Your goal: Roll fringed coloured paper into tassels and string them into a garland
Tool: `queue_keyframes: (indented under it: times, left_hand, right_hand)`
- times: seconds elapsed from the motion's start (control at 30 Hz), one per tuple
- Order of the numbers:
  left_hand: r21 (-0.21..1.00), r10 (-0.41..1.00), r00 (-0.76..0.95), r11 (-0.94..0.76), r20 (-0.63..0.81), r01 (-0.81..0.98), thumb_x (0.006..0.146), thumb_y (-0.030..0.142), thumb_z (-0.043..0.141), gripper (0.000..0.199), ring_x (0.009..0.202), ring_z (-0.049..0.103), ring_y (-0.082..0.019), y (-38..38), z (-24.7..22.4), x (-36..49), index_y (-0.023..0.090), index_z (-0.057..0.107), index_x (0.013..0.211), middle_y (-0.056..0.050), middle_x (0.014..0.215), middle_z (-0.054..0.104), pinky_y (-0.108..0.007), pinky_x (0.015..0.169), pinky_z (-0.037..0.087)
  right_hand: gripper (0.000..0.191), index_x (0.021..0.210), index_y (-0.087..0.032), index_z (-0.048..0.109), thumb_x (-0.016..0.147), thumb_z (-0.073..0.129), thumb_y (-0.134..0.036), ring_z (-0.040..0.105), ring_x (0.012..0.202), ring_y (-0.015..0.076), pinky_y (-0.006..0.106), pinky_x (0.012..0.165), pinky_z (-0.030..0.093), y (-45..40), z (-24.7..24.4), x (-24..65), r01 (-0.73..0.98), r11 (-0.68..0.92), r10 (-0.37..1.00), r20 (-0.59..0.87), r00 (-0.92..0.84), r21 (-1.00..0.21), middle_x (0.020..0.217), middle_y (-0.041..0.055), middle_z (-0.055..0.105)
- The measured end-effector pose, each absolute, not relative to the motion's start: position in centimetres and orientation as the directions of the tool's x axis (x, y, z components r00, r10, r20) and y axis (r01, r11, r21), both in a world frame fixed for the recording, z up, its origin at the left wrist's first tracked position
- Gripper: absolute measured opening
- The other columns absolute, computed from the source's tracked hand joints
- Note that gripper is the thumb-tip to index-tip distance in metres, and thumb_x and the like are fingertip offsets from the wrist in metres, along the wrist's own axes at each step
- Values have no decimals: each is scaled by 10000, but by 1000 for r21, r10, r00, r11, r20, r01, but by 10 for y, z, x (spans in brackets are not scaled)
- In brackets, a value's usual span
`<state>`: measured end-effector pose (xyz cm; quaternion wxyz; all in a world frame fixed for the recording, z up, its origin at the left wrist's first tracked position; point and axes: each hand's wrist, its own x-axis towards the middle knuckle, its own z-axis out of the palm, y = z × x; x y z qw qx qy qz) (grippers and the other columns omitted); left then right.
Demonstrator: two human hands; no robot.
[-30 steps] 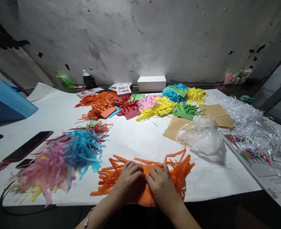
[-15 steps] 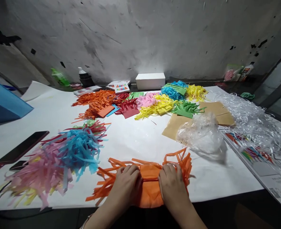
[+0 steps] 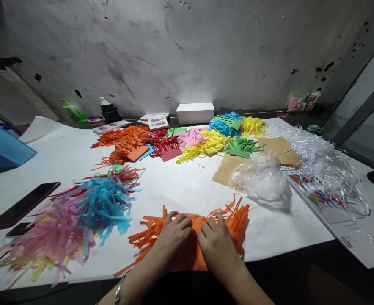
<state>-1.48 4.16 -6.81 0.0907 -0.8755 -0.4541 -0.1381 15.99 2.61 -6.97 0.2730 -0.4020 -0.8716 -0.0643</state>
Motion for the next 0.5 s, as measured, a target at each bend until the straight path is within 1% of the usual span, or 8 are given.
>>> queue_keyframes:
  times: [0.07,0.13,0.2,0.23,0.3,0.4,0.43,0.5]
  left_hand:
    - [9,747,543,-591,384,807,887,126,661,176,806,560,-206,39,-72,-15,197,649,726,-20,807,658,-439,898,398]
    - [93,692,557,-661,459,745,875,106,648,147,808,563,-198,33,-81,-16,192,628,758,-26,866,669,-386,837,428]
    - [183,666,570,-712,481,678,835,55,635,147,800,570,-190,27,-92,-15,195,616,793,-26,887,669,-331,769,453]
    - [214,684,565,-704,461,677,806,36,635,165,804,580,-193,25,-97,-14,199,620,824,-29,902,671,-319,749,463]
    - [245,773,497,-610,395,754,753,47,660,244,873,609,-228,24,-100,-14,214,643,929,-53,1001,682,-349,775,485]
    - [211,873,346,-431,345,877,716,122,705,397,1044,615,-332,28,-91,-17,245,653,1090,-101,1198,672,-478,864,483]
    - [199,886,315,-395,340,897,725,137,701,401,1078,611,-350,30,-86,-20,253,655,1107,-107,1231,666,-507,879,479]
    - [191,899,296,-368,323,910,762,140,662,325,1062,633,-336,36,-78,-30,256,676,1065,-99,1211,682,-507,872,498]
  right_hand:
    - [210,749,-196,585,857,535,-23,558,763,214,439,956,365,29,-72,153,731,670,650,576,-495,-128,740,28,623]
    - [244,720,-204,569,884,509,-34,560,721,194,399,904,396,35,-71,151,736,654,651,623,-433,-172,706,9,612]
    - [239,754,-210,583,925,488,-73,579,724,182,383,892,411,42,-67,156,751,609,668,676,-311,-256,722,-3,627]
    - [225,791,-213,597,945,481,-99,593,742,182,379,891,419,45,-63,162,759,573,678,700,-225,-310,747,-2,642]
    - [184,876,-213,618,979,475,-163,621,802,191,370,873,447,51,-55,183,764,482,677,736,-15,-428,819,18,675]
    - [178,947,-193,623,997,485,-294,653,843,214,334,768,503,49,-45,235,728,346,601,736,312,-592,887,60,697]
    - [198,964,-187,623,995,493,-333,659,809,214,324,725,509,43,-44,257,707,306,564,720,405,-638,880,62,699]
    - [269,1023,-171,615,1008,454,-386,647,711,202,310,642,503,23,-48,304,663,259,468,692,550,-703,837,55,691]
